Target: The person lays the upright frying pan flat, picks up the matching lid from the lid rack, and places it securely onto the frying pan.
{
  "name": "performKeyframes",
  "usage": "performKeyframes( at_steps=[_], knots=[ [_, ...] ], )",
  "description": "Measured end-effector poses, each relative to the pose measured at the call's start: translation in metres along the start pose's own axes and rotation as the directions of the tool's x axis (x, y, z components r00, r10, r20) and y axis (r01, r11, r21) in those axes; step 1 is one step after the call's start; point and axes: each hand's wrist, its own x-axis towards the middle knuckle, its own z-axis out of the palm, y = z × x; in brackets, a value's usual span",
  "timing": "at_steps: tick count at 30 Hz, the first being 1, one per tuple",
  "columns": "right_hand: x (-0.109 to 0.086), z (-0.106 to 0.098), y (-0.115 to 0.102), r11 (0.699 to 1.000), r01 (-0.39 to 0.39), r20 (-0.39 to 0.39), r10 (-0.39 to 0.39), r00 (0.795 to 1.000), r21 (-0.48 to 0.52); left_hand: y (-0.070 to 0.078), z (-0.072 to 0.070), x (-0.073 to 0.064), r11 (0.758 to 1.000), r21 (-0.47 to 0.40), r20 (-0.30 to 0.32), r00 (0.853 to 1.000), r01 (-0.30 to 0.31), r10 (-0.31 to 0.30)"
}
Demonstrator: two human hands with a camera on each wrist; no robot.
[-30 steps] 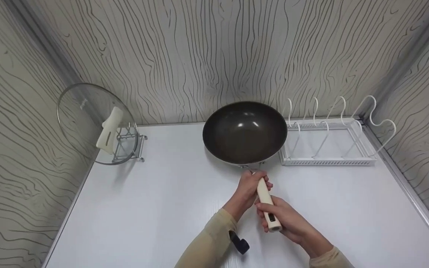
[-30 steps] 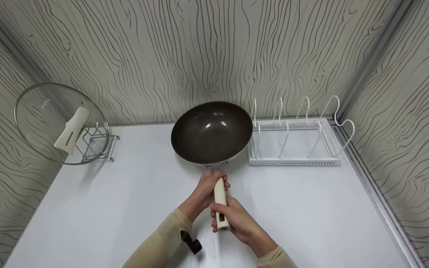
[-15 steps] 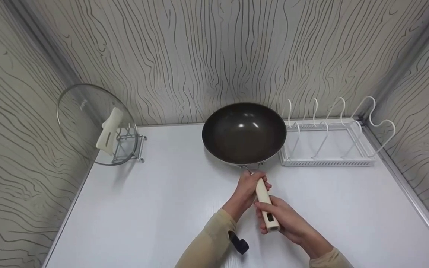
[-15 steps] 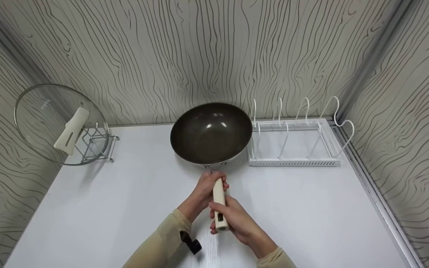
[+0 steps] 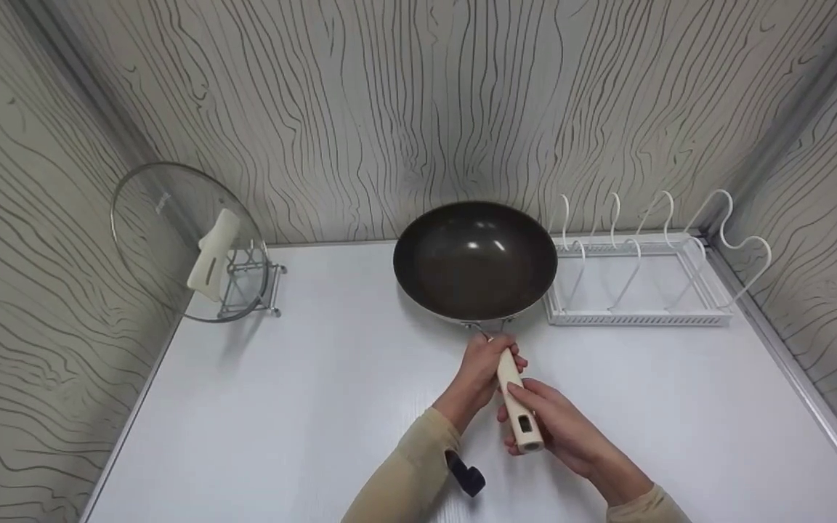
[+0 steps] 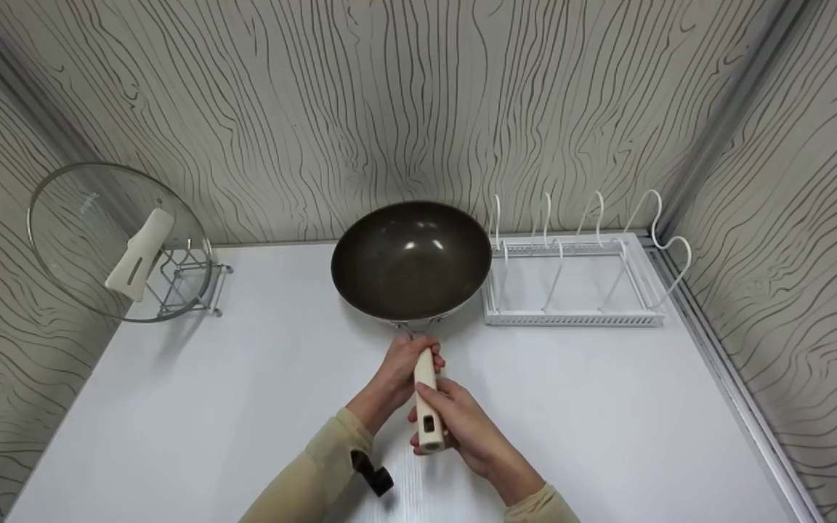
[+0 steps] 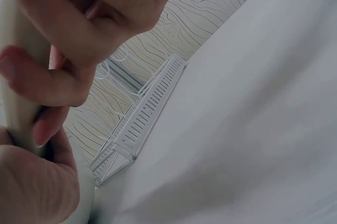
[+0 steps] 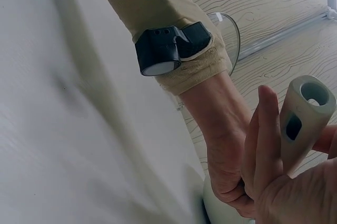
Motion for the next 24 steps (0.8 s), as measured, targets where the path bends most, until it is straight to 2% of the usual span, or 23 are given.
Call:
performKeyframes(
  at_steps=[8, 15, 24],
  knots=[
    [-0.0013, -0.0002, 0.0004, 0.999, -0.014, 0.001, 0.014, 1.0, 0.031, -0.0025, -0.0003, 0.0006, 0.999, -0.032, 0.018, 1.0, -0.014, 0.014],
    [-0.0019, 0.0012, 0.0003, 0.999, -0.036, 0.025, 0.035, 0.999, 0.038, -0.0025, -0.0013, -0.0001, 1.0, -0.025, 0.006, 1.0, 0.01, -0.01],
    [-0.0017, 0.0065, 0.0004, 0.998, -0.06, -0.014, 0.06, 0.998, 0.012, -0.0038, -0.0008, 0.0008, 0.999, -0.042, 0.003, 1.0, -0.002, 0.002]
  ],
)
